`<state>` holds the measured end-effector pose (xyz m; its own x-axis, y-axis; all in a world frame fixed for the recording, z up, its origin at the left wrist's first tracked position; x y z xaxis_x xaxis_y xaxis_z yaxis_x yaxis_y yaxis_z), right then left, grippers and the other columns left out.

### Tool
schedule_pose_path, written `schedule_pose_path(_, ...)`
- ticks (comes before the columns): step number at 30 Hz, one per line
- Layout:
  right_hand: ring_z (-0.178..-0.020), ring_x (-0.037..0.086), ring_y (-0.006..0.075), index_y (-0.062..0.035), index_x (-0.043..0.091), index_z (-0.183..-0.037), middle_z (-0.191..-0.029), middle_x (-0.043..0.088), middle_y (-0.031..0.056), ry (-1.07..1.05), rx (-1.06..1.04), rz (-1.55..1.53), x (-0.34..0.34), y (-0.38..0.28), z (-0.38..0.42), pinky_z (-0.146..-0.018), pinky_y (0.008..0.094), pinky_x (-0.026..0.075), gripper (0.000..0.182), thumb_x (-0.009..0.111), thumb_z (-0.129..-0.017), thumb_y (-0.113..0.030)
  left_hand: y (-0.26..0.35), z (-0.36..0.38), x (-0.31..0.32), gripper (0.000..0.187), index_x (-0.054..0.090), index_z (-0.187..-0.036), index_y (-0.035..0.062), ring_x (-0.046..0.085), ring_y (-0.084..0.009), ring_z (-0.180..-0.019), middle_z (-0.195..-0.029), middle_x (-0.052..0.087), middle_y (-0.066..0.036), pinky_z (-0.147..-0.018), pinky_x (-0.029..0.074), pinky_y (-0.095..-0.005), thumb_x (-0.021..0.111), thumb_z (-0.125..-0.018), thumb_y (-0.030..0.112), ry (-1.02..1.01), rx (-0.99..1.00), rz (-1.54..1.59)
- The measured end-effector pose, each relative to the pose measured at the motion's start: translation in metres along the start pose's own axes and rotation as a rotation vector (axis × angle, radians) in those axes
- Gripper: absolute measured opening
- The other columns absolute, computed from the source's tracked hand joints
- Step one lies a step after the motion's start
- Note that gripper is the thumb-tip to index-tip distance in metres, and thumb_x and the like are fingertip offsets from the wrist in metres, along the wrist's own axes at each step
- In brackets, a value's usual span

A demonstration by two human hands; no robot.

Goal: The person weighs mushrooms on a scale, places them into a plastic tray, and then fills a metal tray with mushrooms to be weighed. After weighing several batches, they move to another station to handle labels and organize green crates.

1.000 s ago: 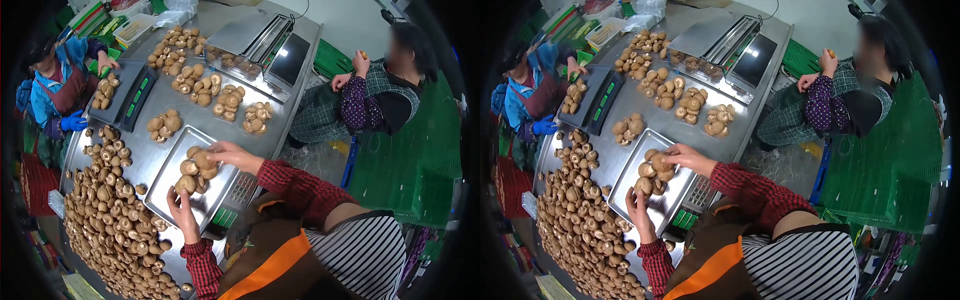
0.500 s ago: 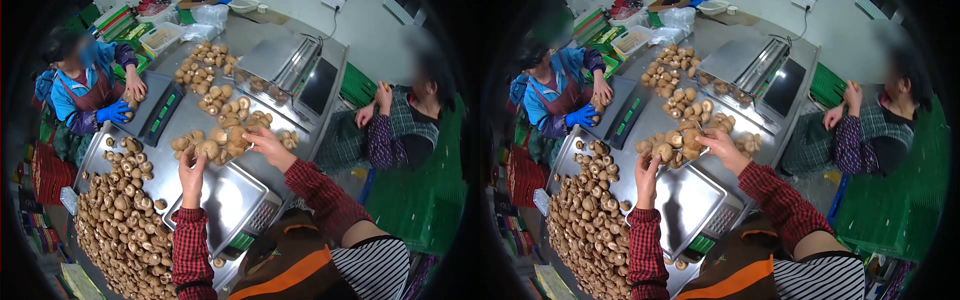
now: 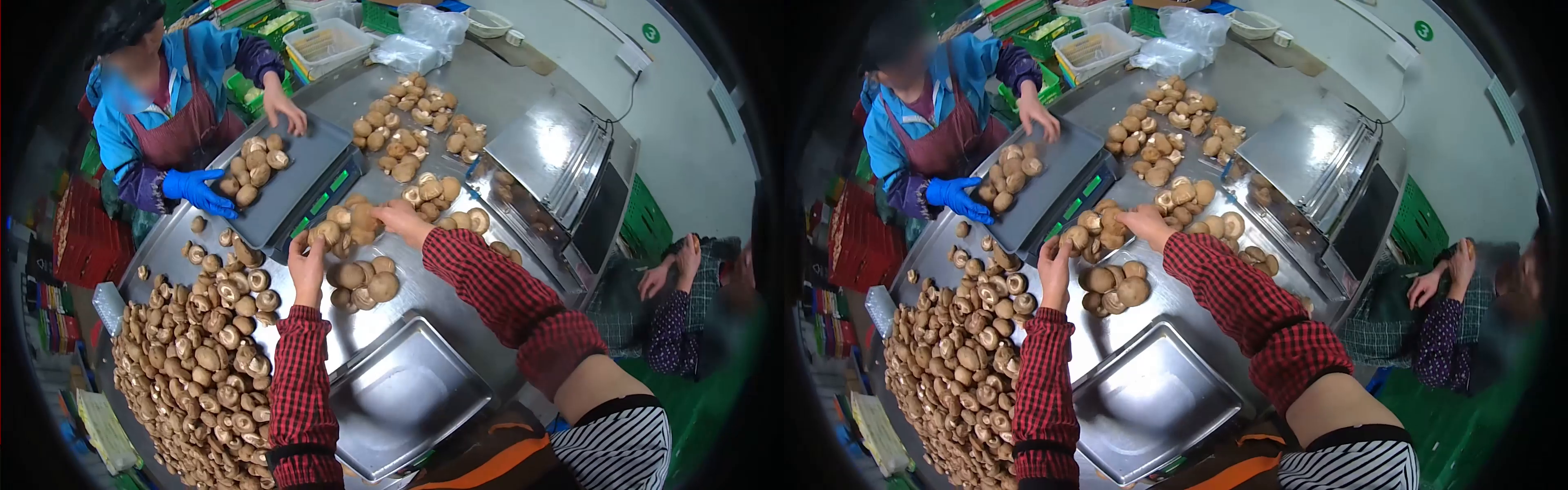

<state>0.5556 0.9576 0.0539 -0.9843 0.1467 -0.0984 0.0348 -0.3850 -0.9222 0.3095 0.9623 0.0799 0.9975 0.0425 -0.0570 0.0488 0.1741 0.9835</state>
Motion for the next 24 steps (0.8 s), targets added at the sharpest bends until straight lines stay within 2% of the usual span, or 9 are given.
schedule_pose_path(4, -0.075, 0.061, 0.0216, 0.0123, 0.064, -0.088, -0.079, 0.065, 0.015, 0.07, 0.018, 0.042, 0.005, 0.011, -0.017, -0.067, 0.0335, 0.046, 0.042, 0.062, -0.075, -0.028, -0.015, -0.019, -0.003, 0.05, 0.054, -0.117, -0.0057, 0.055, -0.0203, -0.104, -0.111, 0.06, -0.014, -0.092, 0.041, -0.0304, 0.069, -0.08, 0.025, 0.058, -0.002, -0.059)
schedule_pose_path(5, -0.076, 0.063, 0.0262, 0.0137, 0.063, -0.089, -0.081, 0.066, 0.0199, 0.053, 0.008, 0.159, 0.007, 0.011, -0.023, -0.069, 0.036, 0.047, 0.045, 0.061, -0.076, -0.03, -0.016, -0.021, -0.002, 0.05, 0.054, -0.117, -0.0057, 0.055, -0.0203, -0.104, -0.111, 0.06, -0.014, -0.092, 0.041, -0.0304, 0.069, -0.08, 0.025, 0.065, -0.015, -0.054)
schedule_pose_path(9, -0.081, 0.065, 0.0328, 0.0138, 0.063, -0.089, -0.084, 0.065, 0.0257, 0.123, -0.057, 0.254, 0.002, 0.013, -0.028, -0.072, 0.0379, 0.048, 0.048, 0.06, -0.076, -0.032, -0.015, -0.022, 0.006, 0.049, 0.057, -0.115, -0.0032, 0.056, -0.0236, -0.105, -0.112, 0.061, -0.016, -0.093, 0.041, -0.0324, 0.069, -0.078, 0.027, 0.027, 0.028, -0.14)
schedule_pose_path(11, -0.09, 0.064, 0.0371, 0.0131, 0.063, -0.096, -0.092, 0.064, 0.0287, 0.088, -0.05, 0.431, 0.004, 0.008, -0.02, -0.077, 0.0386, 0.048, 0.052, 0.058, -0.077, -0.035, -0.018, -0.017, 0.004, 0.05, 0.057, -0.116, -0.0029, 0.056, -0.0228, -0.104, -0.111, 0.061, -0.016, -0.091, 0.042, -0.032, 0.069, -0.079, 0.027, 0.016, -0.004, -0.143)
schedule_pose_path(13, -0.092, 0.063, 0.0368, 0.0128, 0.062, -0.099, -0.094, 0.064, 0.0289, 0.068, -0.043, 0.445, 0.003, 0.019, -0.014, -0.079, 0.0385, 0.048, 0.052, 0.058, -0.078, -0.035, -0.021, -0.009, 0.0, 0.05, 0.056, -0.117, -0.0025, 0.056, -0.0219, -0.102, -0.11, 0.061, -0.016, -0.09, 0.042, -0.0315, 0.069, -0.079, 0.028, 0.004, -0.042, -0.147)
schedule_pose_path(15, -0.094, 0.063, 0.0365, 0.0125, 0.061, -0.102, -0.097, 0.063, 0.029, 0.051, -0.039, 0.455, 0.004, 0.023, -0.005, -0.081, 0.0385, 0.048, 0.053, 0.058, -0.079, -0.035, -0.039, 0.001, -0.002, 0.053, 0.053, -0.12, -0.0022, 0.055, -0.0201, -0.099, -0.111, 0.06, -0.015, -0.086, 0.043, -0.0303, 0.068, -0.081, 0.031, -0.039, -0.225, -0.007)
schedule_pose_path(20, -0.099, 0.061, 0.0358, 0.0126, 0.059, -0.106, -0.102, 0.063, 0.0288, 0.05, 0.026, 0.325, -0.002, 0.032, 0.007, -0.084, 0.0382, 0.047, 0.051, 0.058, -0.083, -0.033, -0.067, 0.005, -0.012, 0.061, 0.049, -0.124, -0.0035, 0.053, -0.0196, -0.099, -0.112, 0.058, -0.015, -0.085, 0.042, -0.0296, 0.068, -0.082, 0.036, 0.016, -0.277, 0.071)
schedule_pose_path(22, -0.1, 0.061, 0.0353, 0.0124, 0.058, -0.108, -0.103, 0.062, 0.0282, 0.026, 0.114, 0.298, -0.006, 0.04, 0.017, -0.085, 0.0375, 0.047, 0.051, 0.059, -0.083, -0.033, -0.078, 0.017, -0.038, 0.061, 0.048, -0.123, -0.0056, 0.053, -0.0202, -0.099, -0.108, 0.058, -0.015, -0.085, 0.042, -0.0297, 0.068, -0.083, 0.036, 0.236, -0.282, -0.01)
schedule_pose_path(24, -0.101, 0.061, 0.0349, 0.0122, 0.058, -0.109, -0.105, 0.062, 0.0277, 0.006, 0.197, 0.267, -0.012, 0.05, 0.029, -0.086, 0.0368, 0.046, 0.051, 0.06, -0.083, -0.032, -0.106, 0.028, -0.051, 0.044, 0.052, -0.106, -0.004, 0.052, -0.0169, -0.085, -0.094, 0.057, -0.01, -0.079, 0.043, -0.0289, 0.068, -0.083, 0.03, 0.247, -0.315, -0.026)
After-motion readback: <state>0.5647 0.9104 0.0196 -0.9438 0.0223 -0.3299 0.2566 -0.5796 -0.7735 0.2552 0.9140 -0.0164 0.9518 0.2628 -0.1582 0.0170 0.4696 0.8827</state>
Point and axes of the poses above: each hand's wrist, its own z-axis away from the middle knuckle, its own x-axis out of the palm, y = z × x, the point moved 10 cm from there along -z, towards the middle knuckle
